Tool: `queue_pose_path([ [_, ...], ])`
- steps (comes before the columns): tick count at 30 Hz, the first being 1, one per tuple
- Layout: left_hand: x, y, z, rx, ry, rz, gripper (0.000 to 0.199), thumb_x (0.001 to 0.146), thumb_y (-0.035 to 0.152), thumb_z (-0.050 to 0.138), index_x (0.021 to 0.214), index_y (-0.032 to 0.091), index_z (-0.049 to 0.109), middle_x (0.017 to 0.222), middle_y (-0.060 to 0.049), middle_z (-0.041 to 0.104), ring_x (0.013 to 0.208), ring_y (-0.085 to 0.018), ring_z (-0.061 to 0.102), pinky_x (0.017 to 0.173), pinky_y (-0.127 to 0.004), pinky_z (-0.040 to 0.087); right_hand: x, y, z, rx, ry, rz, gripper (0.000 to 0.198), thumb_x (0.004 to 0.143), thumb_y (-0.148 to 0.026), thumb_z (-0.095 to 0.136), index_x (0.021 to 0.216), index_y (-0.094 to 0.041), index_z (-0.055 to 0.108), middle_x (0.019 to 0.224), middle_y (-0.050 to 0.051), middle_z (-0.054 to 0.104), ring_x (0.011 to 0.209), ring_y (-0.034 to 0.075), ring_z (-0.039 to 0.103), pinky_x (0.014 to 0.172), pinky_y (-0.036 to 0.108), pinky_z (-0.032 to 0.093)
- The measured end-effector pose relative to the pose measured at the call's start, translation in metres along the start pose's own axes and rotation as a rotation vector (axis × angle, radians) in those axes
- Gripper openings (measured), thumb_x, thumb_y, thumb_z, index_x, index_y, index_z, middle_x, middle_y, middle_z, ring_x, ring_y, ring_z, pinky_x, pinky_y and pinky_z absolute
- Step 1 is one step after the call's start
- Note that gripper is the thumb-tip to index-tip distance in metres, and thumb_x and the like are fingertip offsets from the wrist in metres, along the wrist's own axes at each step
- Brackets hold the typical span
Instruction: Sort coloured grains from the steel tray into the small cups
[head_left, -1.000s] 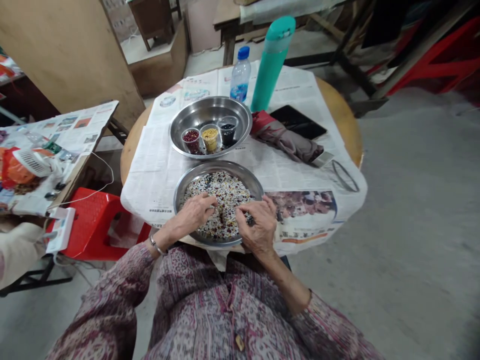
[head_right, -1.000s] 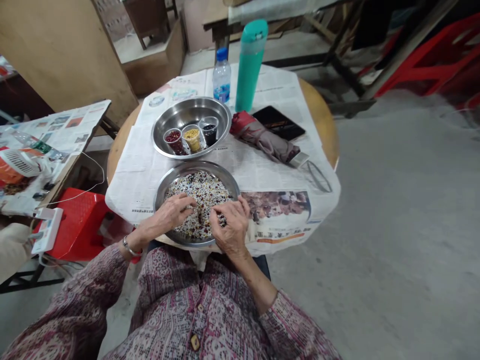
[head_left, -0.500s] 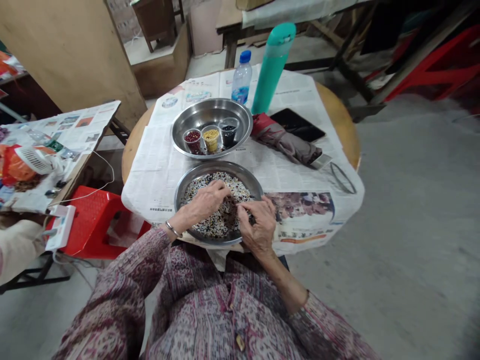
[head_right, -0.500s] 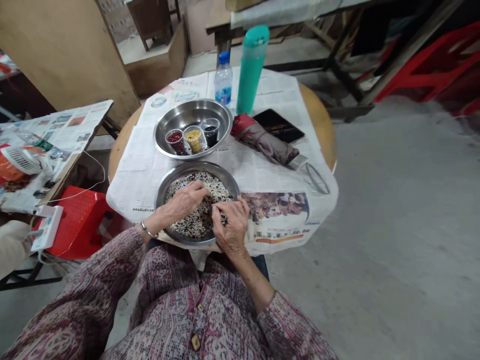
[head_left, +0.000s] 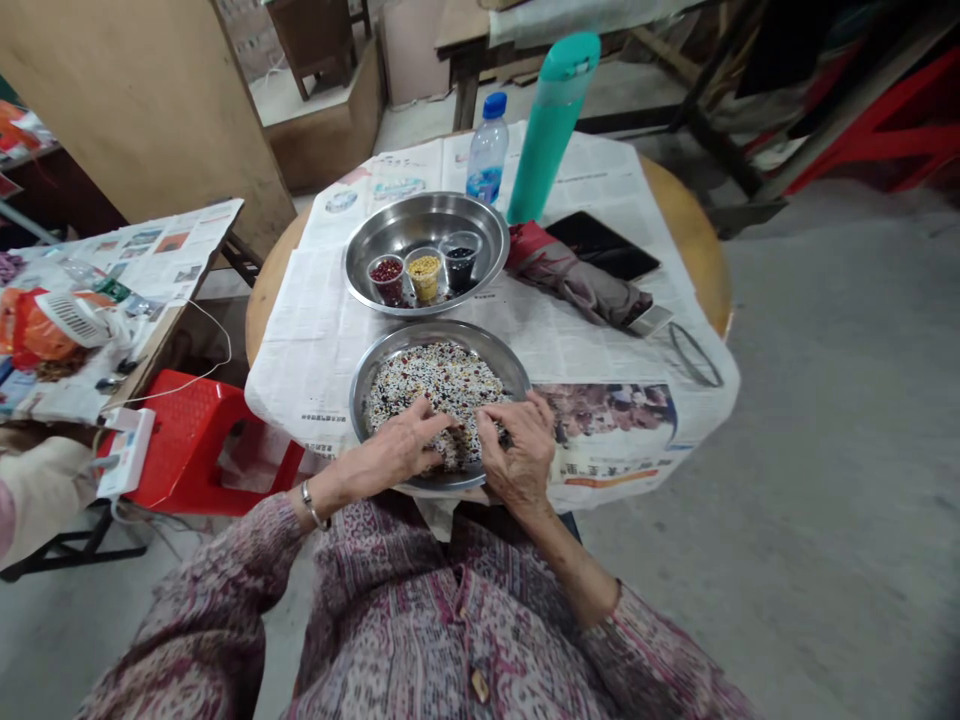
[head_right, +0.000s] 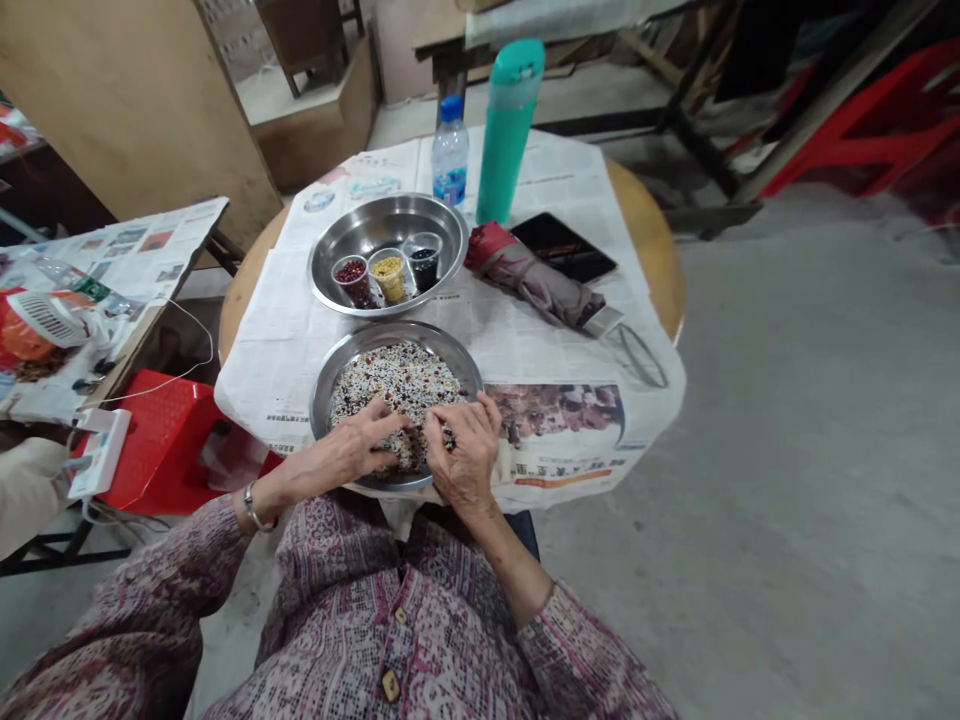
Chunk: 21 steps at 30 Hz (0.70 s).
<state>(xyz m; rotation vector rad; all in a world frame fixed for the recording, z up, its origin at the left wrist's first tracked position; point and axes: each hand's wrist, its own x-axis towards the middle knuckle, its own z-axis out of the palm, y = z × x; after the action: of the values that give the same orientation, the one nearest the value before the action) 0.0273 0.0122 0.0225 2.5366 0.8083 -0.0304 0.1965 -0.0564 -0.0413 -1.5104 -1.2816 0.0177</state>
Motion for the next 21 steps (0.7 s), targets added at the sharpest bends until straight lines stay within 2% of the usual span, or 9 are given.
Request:
queue_pose_path([
  [2,0.019,0.003,0.007,-0.002,0.007,0.046,0.02,0.094,0.014,0.053,0.112,0.021,0.06,0.106,-0.006,0.056,0.094,-0.019,0.06,0.09,-0.036,0.054,-0.001,0.001,0.0,0.009,0.007,-0.003,0.013,0.091,-0.025,0.056,0.083,-0.025,0.066,0.08,0.0,0.073,0.078,0.018,0.065,0.107,0.047,0.04],
  [4,0.042,0.001,0.009,0.025,0.041,0.066,0.018,0.096,0.011,0.046,0.101,0.017,0.062,0.1,-0.006,0.058,0.094,-0.019,0.06,0.089,-0.034,0.053,-0.001,0.002,0.001,0.012,0.019,-0.006,0.013,0.092,-0.025,0.055,0.085,-0.025,0.066,0.082,0.001,0.073,0.08,0.018,0.065,0.107,0.046,0.041],
  [9,0.081,-0.011,-0.006,0.075,0.244,0.057,0.026,0.101,0.015,0.042,0.117,0.017,0.062,0.112,-0.007,0.062,0.107,-0.019,0.059,0.1,-0.035,0.048,-0.001,0.002,0.002,0.023,0.039,0.011,0.016,0.094,-0.025,0.052,0.091,-0.024,0.067,0.088,0.003,0.074,0.086,0.019,0.066,0.106,0.046,0.042],
  [11,0.081,-0.014,-0.014,0.148,0.284,-0.001,0.027,0.1,0.026,0.052,0.125,0.019,0.059,0.123,-0.008,0.059,0.116,-0.023,0.055,0.104,-0.04,0.045,-0.001,0.001,0.002,0.028,0.035,0.021,0.016,0.094,-0.025,0.051,0.092,-0.024,0.068,0.089,0.003,0.074,0.086,0.019,0.066,0.106,0.046,0.041],
  [13,0.076,-0.016,-0.018,0.221,0.254,-0.069,0.048,0.09,0.043,0.068,0.131,0.021,0.055,0.132,-0.011,0.053,0.121,-0.03,0.05,0.103,-0.048,0.045,0.0,0.001,0.001,0.031,0.027,0.023,0.016,0.093,-0.024,0.052,0.093,-0.025,0.068,0.089,0.003,0.074,0.086,0.019,0.067,0.107,0.046,0.041],
  [15,0.067,-0.018,-0.018,0.257,0.195,-0.107,0.066,0.079,0.05,0.078,0.134,0.022,0.054,0.136,-0.013,0.049,0.123,-0.035,0.047,0.099,-0.051,0.047,0.0,0.001,0.001,0.023,0.021,0.02,0.016,0.093,-0.024,0.051,0.093,-0.025,0.068,0.088,0.002,0.074,0.086,0.019,0.067,0.107,0.046,0.041],
  [17,0.057,-0.021,-0.014,0.238,0.155,-0.083,0.054,0.082,0.042,0.077,0.128,0.022,0.057,0.129,-0.012,0.05,0.119,-0.033,0.05,0.097,-0.049,0.049,0.0,0.001,0.001,0.007,0.017,0.018,0.017,0.094,-0.024,0.051,0.092,-0.025,0.067,0.088,0.002,0.074,0.085,0.019,0.067,0.107,0.046,0.041],
  [19,0.045,-0.023,-0.01,0.182,0.134,-0.049,0.027,0.091,0.025,0.066,0.117,0.021,0.062,0.115,-0.008,0.055,0.108,-0.026,0.055,0.095,-0.043,0.05,0.0,0.001,0.0,-0.004,0.015,0.012,0.016,0.095,-0.025,0.051,0.092,-0.025,0.067,0.087,0.002,0.073,0.084,0.019,0.067,0.107,0.046,0.042],
  [21,0.033,-0.022,-0.006,0.113,0.1,-0.027,0.02,0.094,0.012,0.054,0.108,0.02,0.065,0.103,-0.006,0.057,0.096,-0.02,0.059,0.091,-0.038,0.051,0.0,0.001,0.0,-0.001,0.018,-0.001,0.016,0.096,-0.025,0.051,0.093,-0.025,0.066,0.087,0.002,0.073,0.084,0.018,0.067,0.107,0.045,0.042],
])
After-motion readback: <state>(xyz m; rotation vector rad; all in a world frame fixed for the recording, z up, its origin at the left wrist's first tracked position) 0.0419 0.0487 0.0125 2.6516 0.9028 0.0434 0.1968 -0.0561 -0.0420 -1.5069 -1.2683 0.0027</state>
